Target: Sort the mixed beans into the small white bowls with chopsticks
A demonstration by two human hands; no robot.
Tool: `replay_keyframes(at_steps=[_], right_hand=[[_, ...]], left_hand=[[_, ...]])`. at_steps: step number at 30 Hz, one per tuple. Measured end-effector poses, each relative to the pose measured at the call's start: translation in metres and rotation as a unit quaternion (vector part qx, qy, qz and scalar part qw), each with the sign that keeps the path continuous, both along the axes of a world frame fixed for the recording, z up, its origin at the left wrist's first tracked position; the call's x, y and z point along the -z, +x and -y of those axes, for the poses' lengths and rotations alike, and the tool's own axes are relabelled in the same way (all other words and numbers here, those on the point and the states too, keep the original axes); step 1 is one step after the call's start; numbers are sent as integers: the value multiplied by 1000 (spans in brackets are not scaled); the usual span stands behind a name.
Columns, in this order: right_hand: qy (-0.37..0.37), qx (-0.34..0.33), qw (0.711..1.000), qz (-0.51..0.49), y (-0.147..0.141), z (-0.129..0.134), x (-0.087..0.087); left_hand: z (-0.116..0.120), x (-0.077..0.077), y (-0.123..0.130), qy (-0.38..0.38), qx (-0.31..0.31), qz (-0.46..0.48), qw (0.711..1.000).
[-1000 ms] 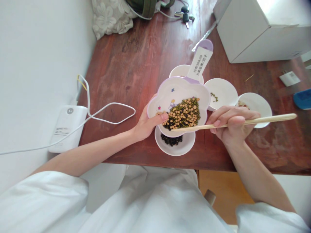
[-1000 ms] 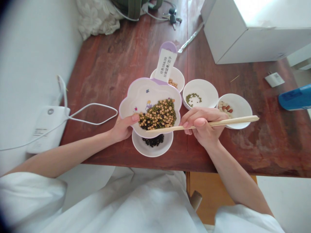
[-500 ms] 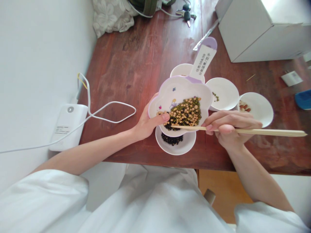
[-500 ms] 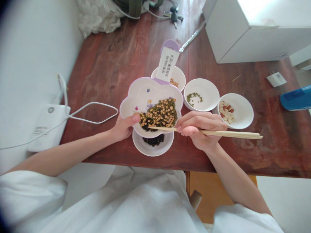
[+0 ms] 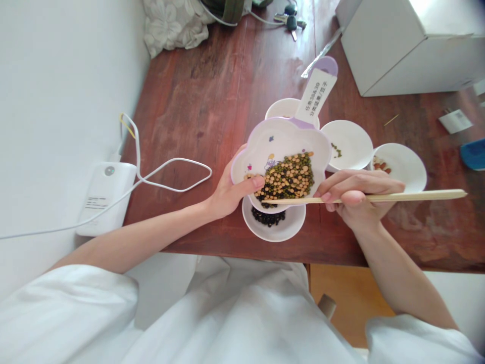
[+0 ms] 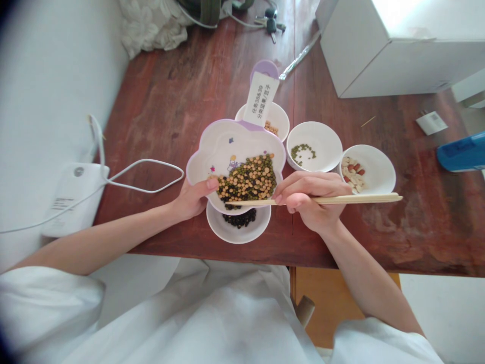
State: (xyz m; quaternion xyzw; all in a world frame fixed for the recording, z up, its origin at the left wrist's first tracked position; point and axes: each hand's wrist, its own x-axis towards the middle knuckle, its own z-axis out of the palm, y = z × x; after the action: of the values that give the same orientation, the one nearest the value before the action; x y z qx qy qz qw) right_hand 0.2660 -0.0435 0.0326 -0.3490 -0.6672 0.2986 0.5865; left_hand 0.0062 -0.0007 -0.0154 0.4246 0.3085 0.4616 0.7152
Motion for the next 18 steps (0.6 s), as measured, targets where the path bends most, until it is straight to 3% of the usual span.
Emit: replay_keyframes(at_steps=[18], right_hand=[[-42,-37,997,-49,3,-4,1]], left_hand=[[0,1,0,-2,-8,-4,1000]])
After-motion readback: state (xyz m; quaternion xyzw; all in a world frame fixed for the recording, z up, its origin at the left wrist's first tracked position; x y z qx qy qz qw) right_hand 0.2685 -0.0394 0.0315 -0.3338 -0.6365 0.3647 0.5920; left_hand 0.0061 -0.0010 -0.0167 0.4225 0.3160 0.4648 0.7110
